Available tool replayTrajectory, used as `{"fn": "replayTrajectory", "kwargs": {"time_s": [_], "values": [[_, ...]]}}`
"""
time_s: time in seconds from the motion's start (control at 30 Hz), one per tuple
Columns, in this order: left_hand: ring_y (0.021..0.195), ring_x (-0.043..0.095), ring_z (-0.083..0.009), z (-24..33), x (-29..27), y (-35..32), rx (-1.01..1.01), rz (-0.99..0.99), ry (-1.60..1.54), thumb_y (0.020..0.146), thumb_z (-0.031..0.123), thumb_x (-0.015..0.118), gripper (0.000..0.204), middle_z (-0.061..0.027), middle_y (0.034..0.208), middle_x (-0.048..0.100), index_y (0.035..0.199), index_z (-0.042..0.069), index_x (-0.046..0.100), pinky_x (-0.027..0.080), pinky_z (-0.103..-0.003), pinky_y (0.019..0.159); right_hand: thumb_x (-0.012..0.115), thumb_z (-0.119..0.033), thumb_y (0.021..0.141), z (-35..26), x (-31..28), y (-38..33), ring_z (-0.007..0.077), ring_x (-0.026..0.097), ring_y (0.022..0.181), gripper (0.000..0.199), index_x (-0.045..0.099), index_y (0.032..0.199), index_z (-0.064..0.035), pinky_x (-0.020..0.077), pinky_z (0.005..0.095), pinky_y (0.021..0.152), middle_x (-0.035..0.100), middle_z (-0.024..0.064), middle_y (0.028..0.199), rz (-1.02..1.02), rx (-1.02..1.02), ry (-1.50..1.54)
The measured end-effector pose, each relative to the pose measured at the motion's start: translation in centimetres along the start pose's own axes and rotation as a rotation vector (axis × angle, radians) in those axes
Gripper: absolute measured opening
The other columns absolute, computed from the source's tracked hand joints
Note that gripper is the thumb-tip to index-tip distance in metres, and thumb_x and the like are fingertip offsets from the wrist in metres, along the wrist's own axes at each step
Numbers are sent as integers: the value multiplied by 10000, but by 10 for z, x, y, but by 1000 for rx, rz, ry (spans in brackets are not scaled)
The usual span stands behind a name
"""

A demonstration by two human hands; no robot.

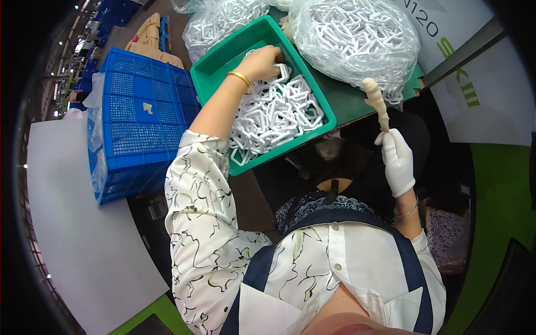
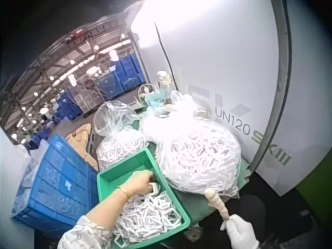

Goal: Wrapping white plastic rings around a white plastic component at an assembly station.

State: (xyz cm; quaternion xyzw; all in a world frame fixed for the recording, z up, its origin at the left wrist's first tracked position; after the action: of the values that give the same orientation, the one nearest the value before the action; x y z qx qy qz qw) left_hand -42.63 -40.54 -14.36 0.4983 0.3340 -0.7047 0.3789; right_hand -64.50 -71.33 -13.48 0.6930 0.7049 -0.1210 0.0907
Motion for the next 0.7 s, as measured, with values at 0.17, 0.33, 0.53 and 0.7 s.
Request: {"fn": "replayTrajectory", "kwargs": {"time_s": [0.17,0.33,0.53,0.7], "values": [[959,657,-339,2,1,-1,-118,4,162,749,84,624,253,-165,1009,696,985,20,689,527,-426,841,453,-232,1046,-4,-1,-4,105,460,615,304,597,896,-10,397,274,593,526,49,690,15,-14,22],[963,640,-335,-1,-3,-17,-76,28,81,771,93,620,226,-151,994,662,986,63,684,520,-421,847,449,-265,1062,1,-1,-7,19,317,559,309,580,895,-40,263,215,512,363,-72,639,12,-34,31],[952,635,-354,7,3,-12,-49,-3,222,768,81,639,183,-140,1014,639,945,47,668,520,-435,834,447,-258,1061,-6,11,-6,20,316,559,309,585,895,-37,269,218,512,361,-68,636,-27,-40,72],[878,637,-401,2,-26,-15,-23,163,87,755,100,653,194,-195,884,673,933,37,609,504,-445,755,448,-269,1060,-10,6,-11,21,338,570,316,589,901,-36,278,219,517,380,-65,644,-5,-72,60]]}}
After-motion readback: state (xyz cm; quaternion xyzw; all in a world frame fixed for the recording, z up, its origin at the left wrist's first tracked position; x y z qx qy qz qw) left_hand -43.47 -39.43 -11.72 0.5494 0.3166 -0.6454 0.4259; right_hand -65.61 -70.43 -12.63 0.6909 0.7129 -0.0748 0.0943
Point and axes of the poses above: each hand's wrist, its own y-axis towards the middle knuckle, its own x-axis out of the palm, z = x × y, the point moved 8 cm from there along y, towards the middle knuckle
